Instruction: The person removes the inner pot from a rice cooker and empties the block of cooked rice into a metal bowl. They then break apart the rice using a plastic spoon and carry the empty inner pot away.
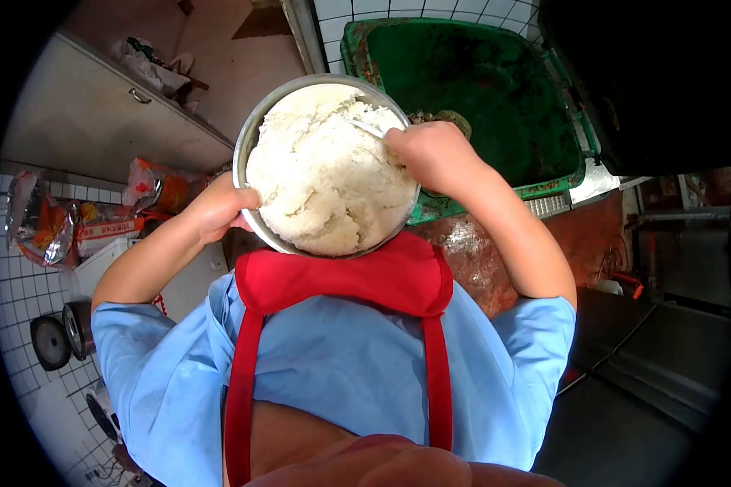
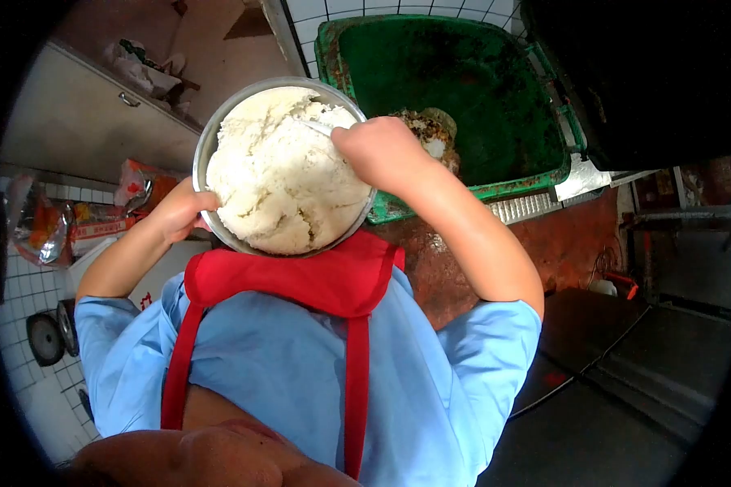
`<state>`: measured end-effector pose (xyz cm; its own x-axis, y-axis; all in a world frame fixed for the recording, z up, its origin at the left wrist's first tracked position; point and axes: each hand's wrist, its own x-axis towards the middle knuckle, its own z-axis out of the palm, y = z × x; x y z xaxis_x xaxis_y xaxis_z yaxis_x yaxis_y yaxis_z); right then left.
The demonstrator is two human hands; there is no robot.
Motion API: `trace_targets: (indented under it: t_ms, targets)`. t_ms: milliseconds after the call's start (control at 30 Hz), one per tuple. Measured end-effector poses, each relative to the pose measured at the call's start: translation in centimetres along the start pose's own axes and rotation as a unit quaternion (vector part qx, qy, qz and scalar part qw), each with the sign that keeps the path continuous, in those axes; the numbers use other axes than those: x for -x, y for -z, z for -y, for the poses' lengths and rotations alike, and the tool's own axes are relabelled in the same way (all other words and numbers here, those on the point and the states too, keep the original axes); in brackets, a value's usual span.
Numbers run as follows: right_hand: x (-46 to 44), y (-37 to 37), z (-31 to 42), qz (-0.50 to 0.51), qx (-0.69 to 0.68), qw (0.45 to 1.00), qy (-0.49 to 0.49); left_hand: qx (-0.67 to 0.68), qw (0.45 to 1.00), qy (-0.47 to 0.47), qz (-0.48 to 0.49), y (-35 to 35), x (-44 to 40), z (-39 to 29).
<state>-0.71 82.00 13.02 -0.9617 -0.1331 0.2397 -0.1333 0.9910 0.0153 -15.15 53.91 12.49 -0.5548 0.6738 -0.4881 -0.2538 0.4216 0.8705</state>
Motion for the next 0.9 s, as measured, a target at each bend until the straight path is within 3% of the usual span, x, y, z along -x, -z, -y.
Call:
trace_targets:
  t_ms: [100,300,400,500,600,700,900]
  targets:
    - [1.0,0.2,-0.9,0.031,-0.048,0.998,-0.034,0.013,1.0,-0.016,0.007,-0.2,0.1,-0.1]
    - [2.9,-1.5,-3.0,0.001,-0.271,0.962,-0.03,0.006,1.0,0.002,0.006,0.5,-0.7,0.5]
    - [3.2,-1.6,-2.6,0.143,-0.479,0.85,-0.166,0.004,1.0,0.01,0.006,0.1,-0.5,0.1]
    - [3.4,-3.8,-2.4,0.099,-0.598,0.767,-0.21,0.008,1.0,0.003,0.011,-0.1,-0.3,0.0]
    - [3.6,-3.2,-3.0,0.116,-0.654,0.685,-0.299,0.002,1.0,0.01,0.008,0.6,-1.0,0.9]
    - [4.0,-2.6,-3.4,0.073,-0.704,0.638,-0.303,0.025,0.999,0.02,-0.002,0.4,-0.9,0.9]
    - [5.4,-0.2,-7.6,-0.077,-0.746,0.607,-0.263,0.049,0.999,0.015,-0.006,0.0,-0.8,1.1]
